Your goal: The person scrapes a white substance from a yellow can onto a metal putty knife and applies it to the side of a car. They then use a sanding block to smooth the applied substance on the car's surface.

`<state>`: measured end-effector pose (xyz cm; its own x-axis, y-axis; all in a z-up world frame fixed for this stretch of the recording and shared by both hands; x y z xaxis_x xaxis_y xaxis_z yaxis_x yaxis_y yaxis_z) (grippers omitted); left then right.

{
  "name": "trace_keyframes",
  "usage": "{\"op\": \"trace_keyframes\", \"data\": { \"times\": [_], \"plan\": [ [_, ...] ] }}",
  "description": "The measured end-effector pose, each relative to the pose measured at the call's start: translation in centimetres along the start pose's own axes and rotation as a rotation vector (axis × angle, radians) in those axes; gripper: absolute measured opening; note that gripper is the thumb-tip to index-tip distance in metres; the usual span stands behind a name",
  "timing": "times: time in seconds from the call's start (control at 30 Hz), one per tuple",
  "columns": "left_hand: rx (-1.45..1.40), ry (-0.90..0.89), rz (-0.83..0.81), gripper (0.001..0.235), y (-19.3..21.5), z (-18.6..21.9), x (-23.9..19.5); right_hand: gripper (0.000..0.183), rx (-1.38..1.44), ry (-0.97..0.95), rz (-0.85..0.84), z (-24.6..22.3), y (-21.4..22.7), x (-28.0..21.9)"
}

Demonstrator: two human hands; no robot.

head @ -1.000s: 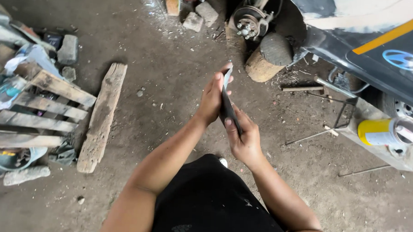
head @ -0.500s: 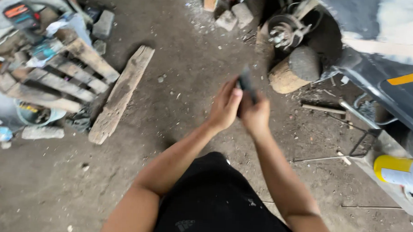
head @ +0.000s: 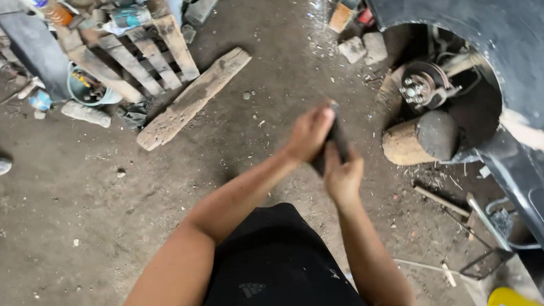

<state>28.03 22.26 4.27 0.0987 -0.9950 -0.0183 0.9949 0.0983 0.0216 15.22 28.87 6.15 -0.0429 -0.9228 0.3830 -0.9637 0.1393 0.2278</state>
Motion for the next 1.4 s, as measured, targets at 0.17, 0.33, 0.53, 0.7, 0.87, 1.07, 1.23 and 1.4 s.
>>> {"op": "trace_keyframes", "data": {
  "times": [0.17, 0.33, 0.53, 0.7, 0.87, 1.07, 1.23, 1.4],
  "plan": [
    [0.05, 0.01, -0.098, 0.062, 0.2, 0.5, 0.3, 0.025, -0.067, -0.018, -0.051, -2.3, -0.1, 1.4],
    [0.003, -0.028, 0.077, 0.062, 0.6, -0.1, 0.1, 0.028, -0.092, -0.029, -0.1, -1.3, -1.0, 2.9],
    [-0.072, 0.163, -0.001, 0.06, 0.6, -1.6, 1.2, 0.029, -0.215, 0.338, -0.161, -2.3, -2.2, 1.7],
    [0.177, -0.221, 0.043, 0.059, 2.0, 2.4, -0.5, 0.024, 0.18, -0.01, -0.112, 0.5, -2.1, 3.9],
    [0.063, 0.1, 0.143, 0.058, 1.5, 1.3, -0.2, 0.031, 0.082, -0.032, -0.125, 4.0, -1.4, 2.8],
    [0.129, -0.093, 0.174, 0.064, 1.0, -0.7, 1.1, 0.031, 0.074, 0.077, -0.174, 0.4, -1.8, 2.9],
    [0.054, -0.035, 0.017, 0.066, 1.3, 0.8, -0.6, 0.03, 0.257, -0.11, -0.044, -0.9, -0.7, 4.7],
    [0.01, 0.066, 0.107, 0.067, 1.6, 0.0, 0.5, 0.033, 0.022, -0.033, -0.197, -1.8, -1.2, 3.3]
  ]
}}
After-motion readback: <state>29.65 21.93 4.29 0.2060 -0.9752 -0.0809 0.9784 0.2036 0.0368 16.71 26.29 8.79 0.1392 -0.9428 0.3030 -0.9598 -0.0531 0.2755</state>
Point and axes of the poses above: each hand's wrist, its own x-axis towards the middle knuckle, its own y-axis out of the back of the hand, z = x × y, the point moved 1 cm from there along x, towards the middle knuckle, and after that the axes turned 11 degrees about y, right-handed, at the moved point
